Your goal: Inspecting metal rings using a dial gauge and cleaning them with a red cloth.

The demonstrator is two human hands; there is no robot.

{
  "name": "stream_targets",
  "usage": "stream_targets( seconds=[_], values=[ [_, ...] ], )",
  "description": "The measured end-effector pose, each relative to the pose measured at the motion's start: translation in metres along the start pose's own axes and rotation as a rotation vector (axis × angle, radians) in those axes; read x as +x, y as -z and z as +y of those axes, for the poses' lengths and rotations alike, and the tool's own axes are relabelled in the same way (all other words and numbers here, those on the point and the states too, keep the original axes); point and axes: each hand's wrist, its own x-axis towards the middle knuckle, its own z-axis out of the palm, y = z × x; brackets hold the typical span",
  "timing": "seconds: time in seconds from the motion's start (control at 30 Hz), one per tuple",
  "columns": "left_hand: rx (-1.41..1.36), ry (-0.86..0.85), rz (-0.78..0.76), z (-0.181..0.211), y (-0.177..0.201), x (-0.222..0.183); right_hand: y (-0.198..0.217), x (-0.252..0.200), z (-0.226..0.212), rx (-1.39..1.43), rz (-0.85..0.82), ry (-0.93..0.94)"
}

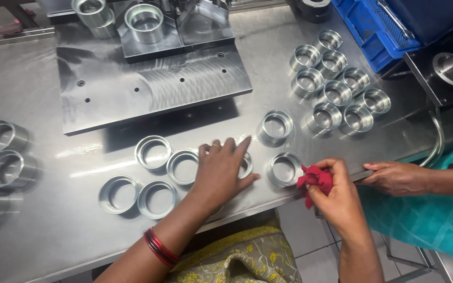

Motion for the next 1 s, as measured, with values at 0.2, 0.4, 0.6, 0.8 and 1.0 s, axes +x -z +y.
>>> stream_targets(
  seconds=[0.2,0.4,0.6,0.8,1.0],
  values=[
    [0.364,-0.055,0.068,0.002,-0.03,0.005,-0.006,-0.003,-0.006,-0.106,-0.042,-0.106],
    [0.208,-0.26,0.01,0.008,-0.035,0.0,-0.02,-0.005,-0.015,0.055,-0.117,-0.052],
    [-0.542,0.104,-0.157,0.0,-0.007,-0.028,-0.036,-0.017,-0.052,0.132,-0.058,0.378],
    [-1.037,-0.055,-0.147,-0.001,-0.003,-0.067,-0.059,-0.024,-0.068,0.135,-0.198,0.75],
    [-1.178,-0.156,-0.142,-0.01,0.008,-0.081,-0.074,-0.039,-0.074,0.646,-0.467,-0.121]
  ],
)
